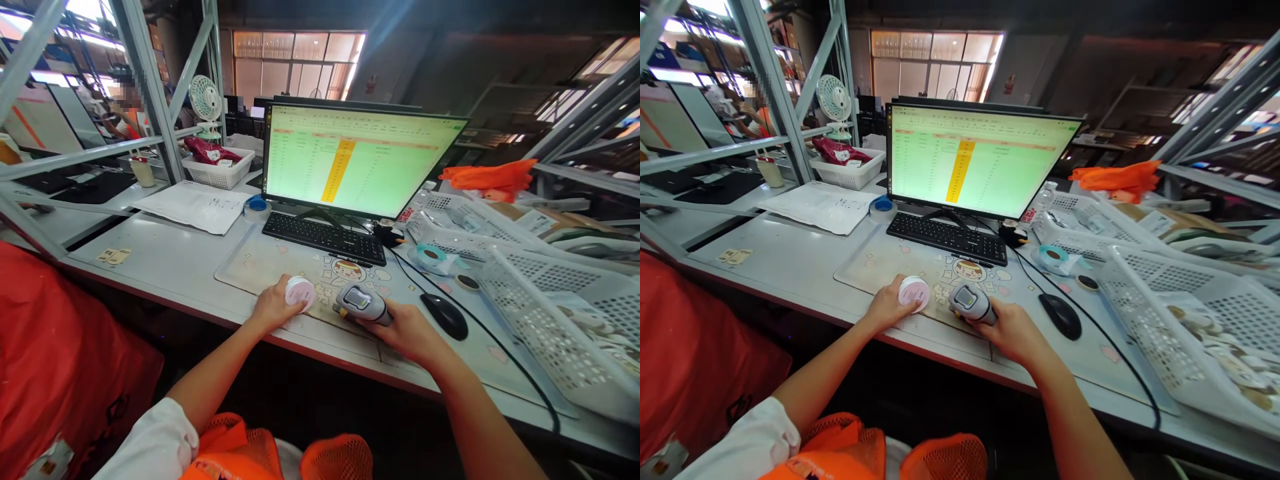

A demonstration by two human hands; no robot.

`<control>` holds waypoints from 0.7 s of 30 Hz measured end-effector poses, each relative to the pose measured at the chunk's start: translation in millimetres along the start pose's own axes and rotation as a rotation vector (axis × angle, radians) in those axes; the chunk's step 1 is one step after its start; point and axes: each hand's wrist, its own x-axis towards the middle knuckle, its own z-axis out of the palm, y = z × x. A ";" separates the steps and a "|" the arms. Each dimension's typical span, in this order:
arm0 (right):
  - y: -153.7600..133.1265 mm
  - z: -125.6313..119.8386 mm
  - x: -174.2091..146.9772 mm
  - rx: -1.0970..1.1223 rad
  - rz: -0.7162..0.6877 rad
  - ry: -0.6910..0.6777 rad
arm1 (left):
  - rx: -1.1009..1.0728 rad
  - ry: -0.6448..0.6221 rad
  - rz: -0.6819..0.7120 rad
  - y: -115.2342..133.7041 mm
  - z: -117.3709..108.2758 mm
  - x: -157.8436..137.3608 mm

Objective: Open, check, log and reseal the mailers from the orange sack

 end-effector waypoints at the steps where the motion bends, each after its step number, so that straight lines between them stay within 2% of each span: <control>1: 13.6 2.1 4.6 -0.061 0.074 0.017 | -0.006 0.003 0.004 -0.6 0.8 0.3; 6: 78.3 8.9 14.8 -0.413 0.447 0.062 | -0.020 0.010 0.005 -2.0 2.4 0.1; 9: 88.7 8.0 9.4 -0.412 0.491 0.068 | -0.031 0.005 0.024 -3.5 1.6 -1.6; 12: 57.7 10.6 4.6 -0.281 0.413 0.268 | -0.076 0.019 0.057 -3.9 4.1 -3.4; 14: 18.0 22.1 7.4 -0.014 0.297 0.363 | -0.131 0.076 0.094 -1.9 8.9 -4.1; 15: -3.8 31.4 11.6 0.178 0.232 0.301 | -0.153 0.120 0.124 -0.3 12.0 -4.1; 16: -24.9 42.6 17.5 0.378 0.186 0.181 | -0.165 0.164 0.163 1.4 14.8 -4.0; 18: -59.6 67.1 33.2 0.681 0.147 0.011 | -0.164 0.245 0.269 3.5 18.2 -3.1; 21: -85.1 96.6 56.9 1.028 0.149 0.034 | -0.145 0.267 0.488 -1.8 11.5 0.6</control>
